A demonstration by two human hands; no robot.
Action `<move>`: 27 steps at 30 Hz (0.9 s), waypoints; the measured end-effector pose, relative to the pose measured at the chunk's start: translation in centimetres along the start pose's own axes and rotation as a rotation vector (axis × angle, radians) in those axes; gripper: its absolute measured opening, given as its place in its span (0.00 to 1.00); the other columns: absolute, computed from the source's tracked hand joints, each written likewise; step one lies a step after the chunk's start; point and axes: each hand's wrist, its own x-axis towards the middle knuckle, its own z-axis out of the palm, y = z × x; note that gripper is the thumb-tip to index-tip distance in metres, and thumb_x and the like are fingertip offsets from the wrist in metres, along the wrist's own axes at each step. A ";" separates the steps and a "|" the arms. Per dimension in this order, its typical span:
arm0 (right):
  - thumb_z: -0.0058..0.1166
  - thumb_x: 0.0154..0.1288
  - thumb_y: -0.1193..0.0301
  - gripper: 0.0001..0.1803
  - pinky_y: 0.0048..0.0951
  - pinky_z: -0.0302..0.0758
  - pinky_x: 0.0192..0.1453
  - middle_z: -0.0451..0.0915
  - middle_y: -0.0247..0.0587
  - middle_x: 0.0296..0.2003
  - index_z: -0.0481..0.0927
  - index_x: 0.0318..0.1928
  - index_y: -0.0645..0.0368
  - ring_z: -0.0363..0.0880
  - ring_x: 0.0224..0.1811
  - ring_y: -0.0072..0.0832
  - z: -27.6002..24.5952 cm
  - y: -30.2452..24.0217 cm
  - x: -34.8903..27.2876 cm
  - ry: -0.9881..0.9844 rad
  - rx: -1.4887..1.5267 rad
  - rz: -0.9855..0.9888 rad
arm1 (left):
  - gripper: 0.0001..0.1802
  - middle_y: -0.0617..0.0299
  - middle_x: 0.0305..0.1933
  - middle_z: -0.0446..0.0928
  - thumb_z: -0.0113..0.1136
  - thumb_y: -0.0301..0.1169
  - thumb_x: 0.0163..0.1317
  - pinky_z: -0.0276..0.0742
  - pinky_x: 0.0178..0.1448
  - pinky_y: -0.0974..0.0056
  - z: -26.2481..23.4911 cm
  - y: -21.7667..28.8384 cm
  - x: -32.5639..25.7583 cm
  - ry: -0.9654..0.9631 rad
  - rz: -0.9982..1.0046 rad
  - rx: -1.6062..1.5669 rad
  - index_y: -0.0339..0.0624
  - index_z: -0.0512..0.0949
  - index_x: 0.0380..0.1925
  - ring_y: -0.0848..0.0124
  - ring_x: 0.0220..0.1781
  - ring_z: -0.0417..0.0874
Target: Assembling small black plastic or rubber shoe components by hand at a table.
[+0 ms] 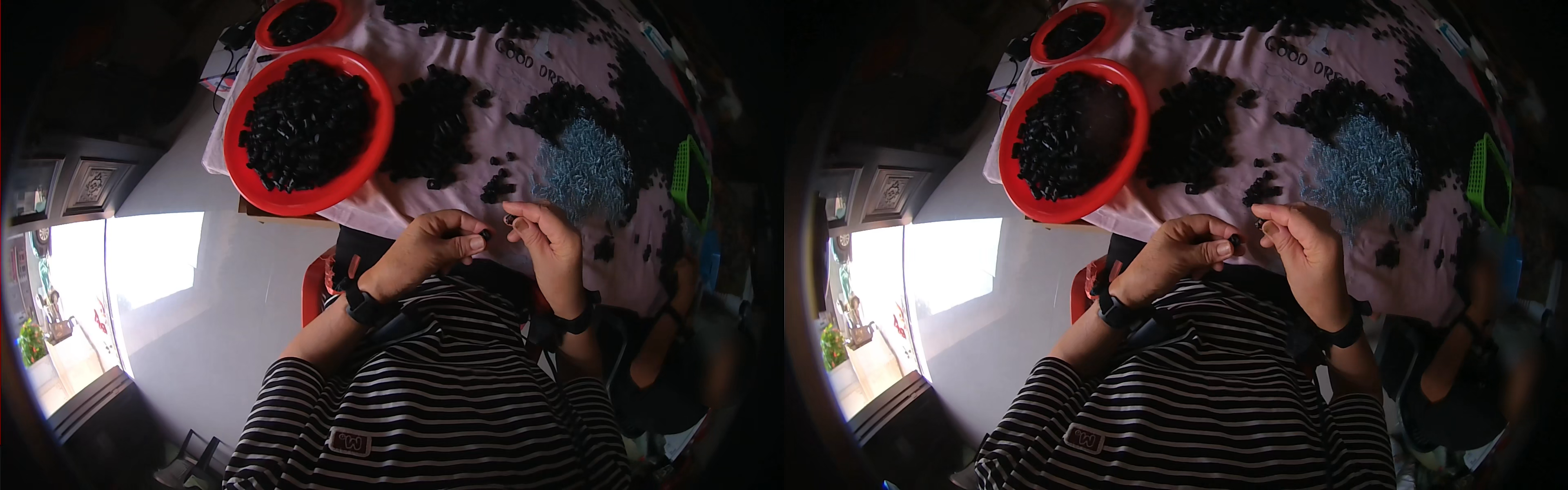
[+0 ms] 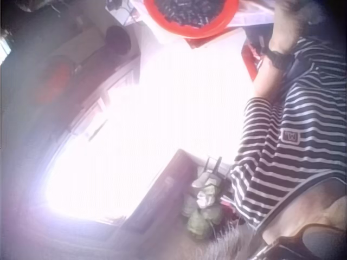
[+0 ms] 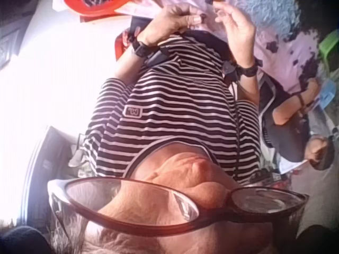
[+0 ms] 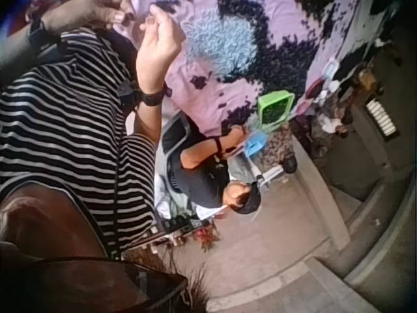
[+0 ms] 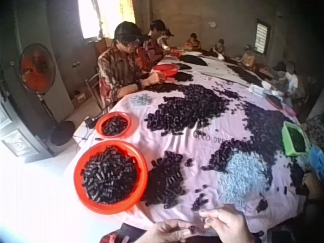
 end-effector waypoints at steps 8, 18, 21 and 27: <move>0.64 0.66 0.78 0.12 0.33 0.65 0.59 0.84 0.29 0.35 0.88 0.49 0.55 0.80 0.38 0.26 0.2 -0.9 -1.2 0.054 -0.439 -0.405 | 0.13 0.70 0.44 0.83 0.69 0.30 0.69 0.78 0.50 0.75 0.7 -1.8 -0.1 -0.012 0.180 0.008 0.39 0.82 0.51 0.82 0.44 0.81; 0.64 0.65 0.78 0.13 0.35 0.64 0.59 0.85 0.27 0.35 0.86 0.49 0.54 0.80 0.39 0.25 1.0 -0.8 -2.6 0.038 -0.478 -0.426 | 0.13 0.67 0.44 0.83 0.72 0.28 0.66 0.78 0.52 0.72 1.3 -2.5 -1.0 0.046 0.264 0.132 0.36 0.81 0.47 0.80 0.47 0.81; 0.63 0.65 0.79 0.13 0.35 0.63 0.60 0.85 0.27 0.36 0.86 0.50 0.54 0.81 0.40 0.25 1.2 -0.6 -2.7 0.033 -0.467 -0.428 | 0.13 0.67 0.43 0.83 0.72 0.28 0.67 0.78 0.51 0.72 1.3 -2.7 -1.1 0.064 0.274 0.153 0.35 0.81 0.47 0.80 0.45 0.81; 0.62 0.65 0.79 0.13 0.37 0.62 0.61 0.86 0.26 0.37 0.86 0.50 0.53 0.81 0.42 0.24 1.4 -0.4 -2.8 0.030 -0.476 -0.436 | 0.14 0.66 0.43 0.83 0.72 0.28 0.66 0.78 0.50 0.72 1.5 -2.8 -1.4 0.094 0.257 0.179 0.34 0.81 0.47 0.80 0.44 0.80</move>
